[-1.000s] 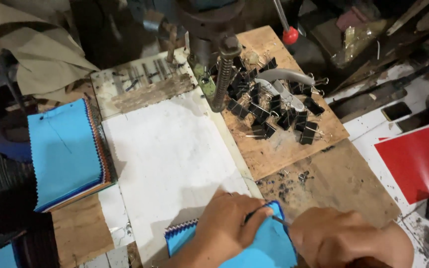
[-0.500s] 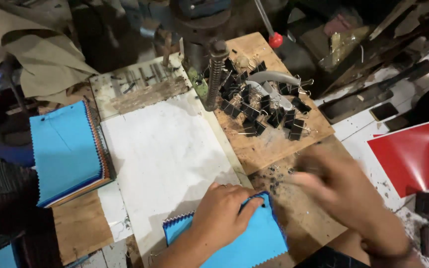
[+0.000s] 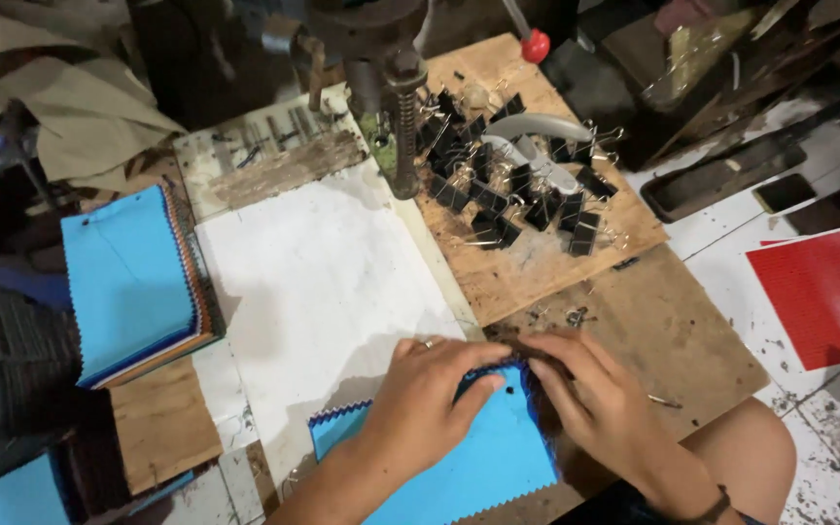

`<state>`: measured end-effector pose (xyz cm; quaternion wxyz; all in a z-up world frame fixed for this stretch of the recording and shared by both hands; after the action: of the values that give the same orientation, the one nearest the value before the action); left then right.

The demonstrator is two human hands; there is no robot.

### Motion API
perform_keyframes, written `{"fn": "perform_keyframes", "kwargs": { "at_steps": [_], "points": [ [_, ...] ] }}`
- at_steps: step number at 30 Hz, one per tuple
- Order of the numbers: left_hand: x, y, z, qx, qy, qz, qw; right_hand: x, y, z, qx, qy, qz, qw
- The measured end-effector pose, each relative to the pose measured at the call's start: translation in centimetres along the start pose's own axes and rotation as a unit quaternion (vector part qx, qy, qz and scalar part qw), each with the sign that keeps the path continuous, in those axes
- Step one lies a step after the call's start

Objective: The person uses a drill press to create holes in stacks of colorful fabric. They align the fabric under the drill bit, operate the machine's lever to drill, and then move the fabric to a new position to repeat the process.

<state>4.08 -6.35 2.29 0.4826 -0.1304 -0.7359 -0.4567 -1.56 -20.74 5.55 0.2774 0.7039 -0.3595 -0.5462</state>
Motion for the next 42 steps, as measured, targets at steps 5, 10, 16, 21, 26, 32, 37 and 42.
{"fn": "perform_keyframes", "kwargs": {
  "at_steps": [5,10,16,21,26,32,37,42],
  "points": [
    [3.6,2.3,3.6,0.042,-0.069,-0.164,0.983,-0.5,-0.3,1.1,-0.082,-0.053,-0.16,0.982],
    [2.0,3.3,11.3,0.106,0.005,-0.258,0.96,0.8,-1.6,1.7,-0.062,-0.057,-0.172,0.981],
    [-5.3,1.5,22.0,0.211,0.332,-0.107,0.913,0.1,1.4,3.5,-0.076,-0.092,-0.136,0.983],
    [-2.7,-1.7,24.4,0.231,0.234,-0.063,0.942,0.5,-0.9,8.0,-0.189,-0.054,-0.072,0.978],
    [1.6,1.5,21.4,0.319,0.15,-0.035,0.935,9.2,-6.3,15.8,-0.334,-0.597,-0.342,0.644],
    [-0.1,1.2,22.0,0.359,0.252,-0.012,0.899,-0.6,-1.9,8.0,-0.133,-0.333,-0.145,0.922],
    [0.6,3.2,22.1,0.345,0.261,-0.074,0.898,-1.6,-2.7,4.0,-0.085,-0.029,0.024,0.996],
    [0.5,10.2,18.7,0.311,0.131,-0.275,0.9,-0.2,-2.5,1.4,-0.216,-0.206,-0.015,0.954]
  ]
}}
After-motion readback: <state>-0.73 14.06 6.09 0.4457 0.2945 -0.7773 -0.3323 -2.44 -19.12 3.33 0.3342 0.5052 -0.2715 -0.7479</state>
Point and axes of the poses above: each hand's wrist, its own z-axis away from the middle knuckle, its own y-axis out of the back of the hand, x = y × z, the point moved 8 cm from there along -z, towards the middle knuckle, and after that the axes turned 14 degrees about -y, right-handed, at the moved point
